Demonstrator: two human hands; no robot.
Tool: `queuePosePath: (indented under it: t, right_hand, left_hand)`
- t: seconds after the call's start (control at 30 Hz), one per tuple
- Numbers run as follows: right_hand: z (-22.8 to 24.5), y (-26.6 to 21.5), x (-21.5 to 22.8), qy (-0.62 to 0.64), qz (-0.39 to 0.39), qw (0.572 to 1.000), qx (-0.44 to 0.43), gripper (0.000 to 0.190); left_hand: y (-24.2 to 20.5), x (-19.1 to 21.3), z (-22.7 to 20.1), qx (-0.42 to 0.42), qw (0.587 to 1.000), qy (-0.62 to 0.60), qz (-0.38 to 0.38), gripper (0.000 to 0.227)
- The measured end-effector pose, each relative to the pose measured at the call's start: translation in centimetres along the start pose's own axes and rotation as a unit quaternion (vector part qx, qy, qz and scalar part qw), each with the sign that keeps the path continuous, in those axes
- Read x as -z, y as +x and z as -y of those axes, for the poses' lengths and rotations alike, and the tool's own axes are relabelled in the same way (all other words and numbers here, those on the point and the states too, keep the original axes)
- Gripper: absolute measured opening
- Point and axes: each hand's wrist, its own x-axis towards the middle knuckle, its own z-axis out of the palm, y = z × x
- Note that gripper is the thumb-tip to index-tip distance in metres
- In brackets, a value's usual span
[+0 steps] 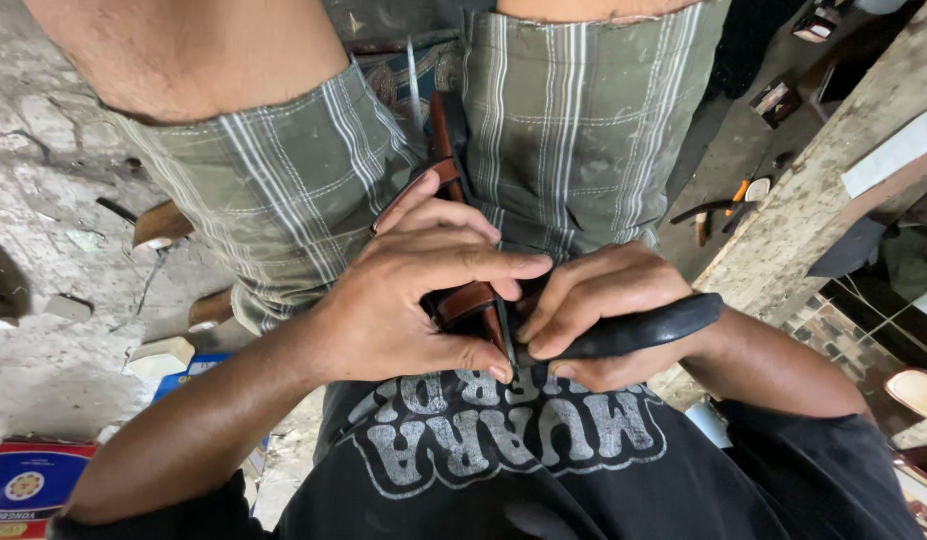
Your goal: The person assembles brown sandals by attaching black rubber soles to the upper part. They use a black tool to press the sole into place and then place the finished sandal on a nearby pile.
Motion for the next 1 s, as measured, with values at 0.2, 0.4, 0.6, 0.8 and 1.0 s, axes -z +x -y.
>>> queuePosePath:
  t: [0.2, 0.4, 0.6, 0.8, 1.0]
  right_hand:
    - [0.0, -0.4, 0.3, 0.014, 0.0, 1.0, -0.002, 0.021]
    - [-0.8, 0.0, -0.3, 0.037, -0.038, 0.998, -0.028, 0.02]
    - [-1.8, 0.0, -0.8, 0.046, -0.042, 0.998, -0.032, 0.021]
    - [-1.3, -0.1, 0.0, 0.006, -0.031, 0.998, -0.063, 0.02]
    - [1.1, 0.3, -0.6, -0.192, -0.155, 0.969, 0.003, 0.064]
  left_hand:
    - [-0.1, 0.9, -1.3, 0.001, 0.999, 0.032, 0.005, 0.105]
    - [-0.8, 2.3, -0.6, -0.027, 0.998, -0.042, 0.044, 0.087]
    - [-0.8, 1.1, 0.2, -0.025, 0.999, -0.009, 0.03, 0.091]
    - [-0.4, 0.9, 0.2, -0.019, 0.999, 0.016, 0.023, 0.088]
    - [0.6, 1.5, -1.7, -0.028, 0.994, 0.089, -0.064, 0.084]
